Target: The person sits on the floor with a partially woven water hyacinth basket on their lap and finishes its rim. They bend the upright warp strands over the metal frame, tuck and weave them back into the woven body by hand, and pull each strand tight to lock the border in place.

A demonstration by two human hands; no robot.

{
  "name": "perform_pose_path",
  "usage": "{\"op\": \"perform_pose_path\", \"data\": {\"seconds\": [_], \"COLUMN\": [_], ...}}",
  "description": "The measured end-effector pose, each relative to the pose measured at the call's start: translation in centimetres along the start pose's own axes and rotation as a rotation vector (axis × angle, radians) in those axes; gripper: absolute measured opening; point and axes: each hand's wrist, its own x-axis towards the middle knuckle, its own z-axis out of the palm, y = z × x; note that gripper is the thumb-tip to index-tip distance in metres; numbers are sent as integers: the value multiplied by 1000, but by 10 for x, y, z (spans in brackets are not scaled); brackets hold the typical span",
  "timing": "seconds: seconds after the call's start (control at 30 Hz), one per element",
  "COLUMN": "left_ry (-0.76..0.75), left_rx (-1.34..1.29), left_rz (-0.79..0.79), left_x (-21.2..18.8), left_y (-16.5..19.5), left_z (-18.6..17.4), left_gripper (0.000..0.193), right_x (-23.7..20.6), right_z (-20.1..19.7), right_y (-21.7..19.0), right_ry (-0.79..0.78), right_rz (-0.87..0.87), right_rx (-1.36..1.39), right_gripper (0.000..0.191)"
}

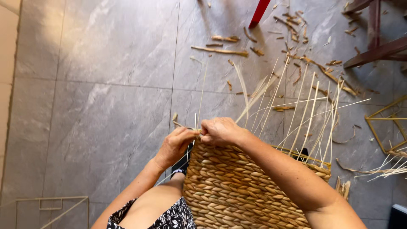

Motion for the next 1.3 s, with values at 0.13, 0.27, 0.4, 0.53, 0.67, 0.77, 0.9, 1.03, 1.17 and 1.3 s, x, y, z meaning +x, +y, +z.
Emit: {"op": "perform_pose_path", "data": {"seconds": [0.13,0.27,0.4,0.53,0.67,0.77,0.9,1.03,1.17,1.3], "left_ry": [-27,-30,-21,-57,-35,-65,-145,-135,-170,-193], "left_rx": [73,64,35,-108,-240,-297,-384,-461,-449,-476], "left_rz": [-38,-19,37,-25,-155,-229,-401,-478,-517,-495], "left_x": [10,13,15,16,11,6,1,2,8,12], "left_y": [5,6,6,3,-3,-12,-21,-23,-20,-14], "left_z": [-2,-1,-1,1,9,18,32,34,29,26], "left_gripper": [19,15,16,16,17,15,15,13,17,14], "right_x": [3,5,11,11,0,-2,-3,-16,-40,-84], "right_z": [-5,-15,-38,-51,-52,-62,-83,-92,-93,-108], "right_y": [-4,3,16,8,-13,-11,7,-6,-43,-62], "right_ry": [24,-181,-482,-197,-177,-367,-324,365,-260,-47], "right_rz": [-74,-140,24,-58,-234,-40,124,-612,-215,-214], "right_rx": [-288,-128,107,-282,-342,-126,-214,-389,-272,-332], "right_gripper": [24,32,42,34,34,40,39,27,31,30]}}
